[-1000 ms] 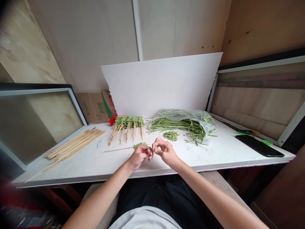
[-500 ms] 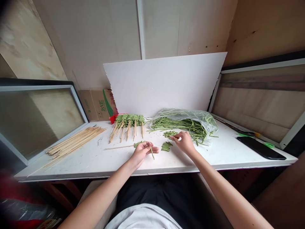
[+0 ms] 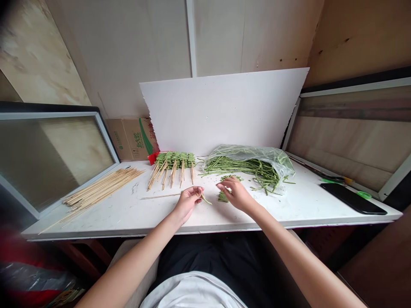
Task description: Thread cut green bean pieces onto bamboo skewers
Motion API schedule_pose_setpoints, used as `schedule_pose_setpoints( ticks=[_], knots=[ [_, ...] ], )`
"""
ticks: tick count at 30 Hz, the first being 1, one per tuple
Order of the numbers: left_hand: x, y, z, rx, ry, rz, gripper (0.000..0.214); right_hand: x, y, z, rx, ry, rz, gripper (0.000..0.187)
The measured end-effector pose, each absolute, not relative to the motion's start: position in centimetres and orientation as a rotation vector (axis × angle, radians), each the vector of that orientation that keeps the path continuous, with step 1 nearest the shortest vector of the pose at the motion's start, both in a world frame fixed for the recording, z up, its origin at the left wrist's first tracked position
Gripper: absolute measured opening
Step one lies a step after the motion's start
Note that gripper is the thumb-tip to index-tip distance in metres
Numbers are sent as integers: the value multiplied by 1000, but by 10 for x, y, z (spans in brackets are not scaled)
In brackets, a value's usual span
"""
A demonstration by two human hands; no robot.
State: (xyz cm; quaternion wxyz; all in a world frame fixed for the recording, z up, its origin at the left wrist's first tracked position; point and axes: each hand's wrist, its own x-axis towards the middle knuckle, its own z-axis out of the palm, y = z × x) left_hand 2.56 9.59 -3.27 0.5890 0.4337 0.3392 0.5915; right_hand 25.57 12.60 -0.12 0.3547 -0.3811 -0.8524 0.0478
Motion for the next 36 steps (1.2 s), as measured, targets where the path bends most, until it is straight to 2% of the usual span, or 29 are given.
schedule_pose_setpoints(
  ticks=[2,4,7,12,18,26,30,36],
  knots=[
    [26,95,-32,1027,760,1363,51,240,109,9,-819,-2252,274,34],
    [26,94,-30,1044,734,1329,53,226,95,14,-719,-2248,314,33],
    [26,92,-29,1034,727,1288,62,214,85,13,-653,-2236,265,31],
    [24,92,-30,1108,743,1218,75,213,88,8,-665,-2197,139,15],
    [15,96,-24,1342,792,1126,51,221,96,5,-639,-2122,173,17],
    [11,95,-20,1587,866,1110,37,220,95,3,-630,-2131,155,13],
    [14,92,-20,1763,891,1130,23,216,91,2,-611,-2139,239,21],
    [15,88,-19,1890,846,1149,23,215,87,8,-621,-2095,494,16]
  ],
)
